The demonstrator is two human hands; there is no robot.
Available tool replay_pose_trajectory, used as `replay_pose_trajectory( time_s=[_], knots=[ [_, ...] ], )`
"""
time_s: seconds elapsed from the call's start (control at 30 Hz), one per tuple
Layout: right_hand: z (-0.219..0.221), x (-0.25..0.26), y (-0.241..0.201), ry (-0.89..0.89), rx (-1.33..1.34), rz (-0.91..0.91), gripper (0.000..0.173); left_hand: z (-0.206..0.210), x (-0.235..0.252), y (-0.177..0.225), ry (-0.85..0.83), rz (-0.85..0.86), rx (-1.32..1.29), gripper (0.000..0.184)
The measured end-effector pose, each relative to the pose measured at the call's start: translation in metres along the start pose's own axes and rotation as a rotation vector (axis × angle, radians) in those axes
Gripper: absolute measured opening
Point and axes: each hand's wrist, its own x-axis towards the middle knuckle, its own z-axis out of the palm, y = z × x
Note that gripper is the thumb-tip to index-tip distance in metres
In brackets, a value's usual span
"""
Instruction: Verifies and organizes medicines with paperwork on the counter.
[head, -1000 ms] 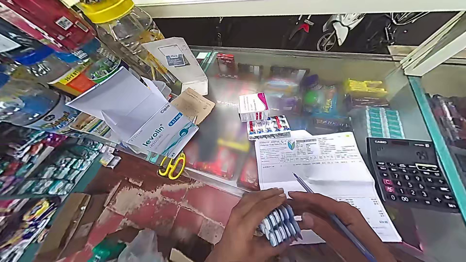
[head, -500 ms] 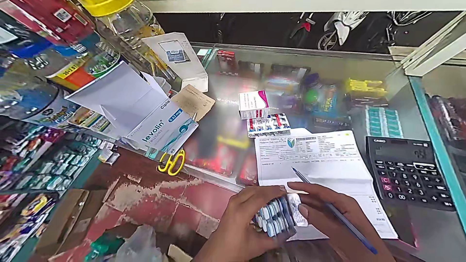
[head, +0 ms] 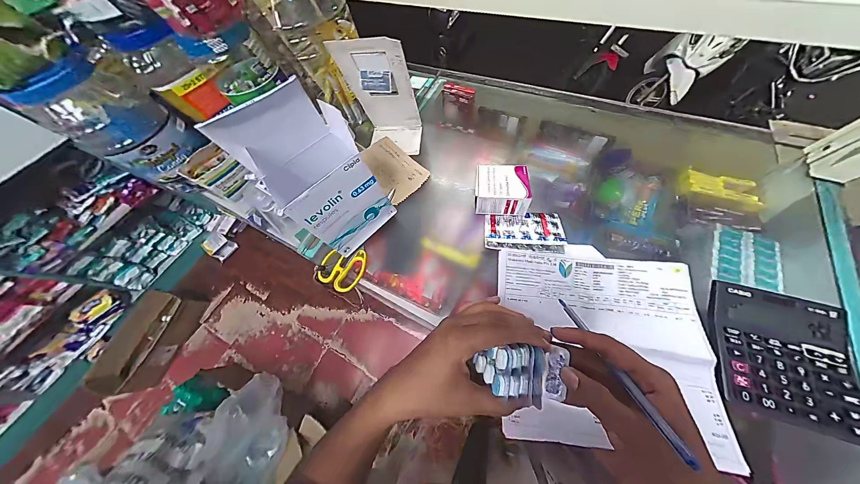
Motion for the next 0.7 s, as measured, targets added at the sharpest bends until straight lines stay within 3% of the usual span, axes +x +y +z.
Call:
replay_pose_trajectory(
  time_s=[0.13, 0.4, 0.5, 0.63, 0.7],
  knots=[
    [0.004, -0.001, -0.001, 0.041, 0.018, 0.024, 0.034, -0.010, 0.007, -0.003, -0.084, 0.035, -0.010, 0.044],
    [0.004, -0.002, -0.003, 0.050, -0.021, 0.033, 0.034, -0.009, 0.010, -0.001, -0.096, 0.029, 0.025, 0.045],
    [-0.006, -0.003, 0.000, 0.015, -0.077, -0.068, 0.021, 0.002, 0.003, 0.013, -0.128, -0.072, 0.149, 0.047],
    [-0.026, 0.005, 0.009, 0.243, -0.128, -0.187, 0.051, 0.015, -0.001, 0.019, -0.278, -0.220, 0.140, 0.048],
    [-0.029, 0.016, 0.017, 0.325, -0.159, -0.138, 0.052, 0.021, 0.010, 0.017, -0.405, -0.325, 0.221, 0.051]
  ],
)
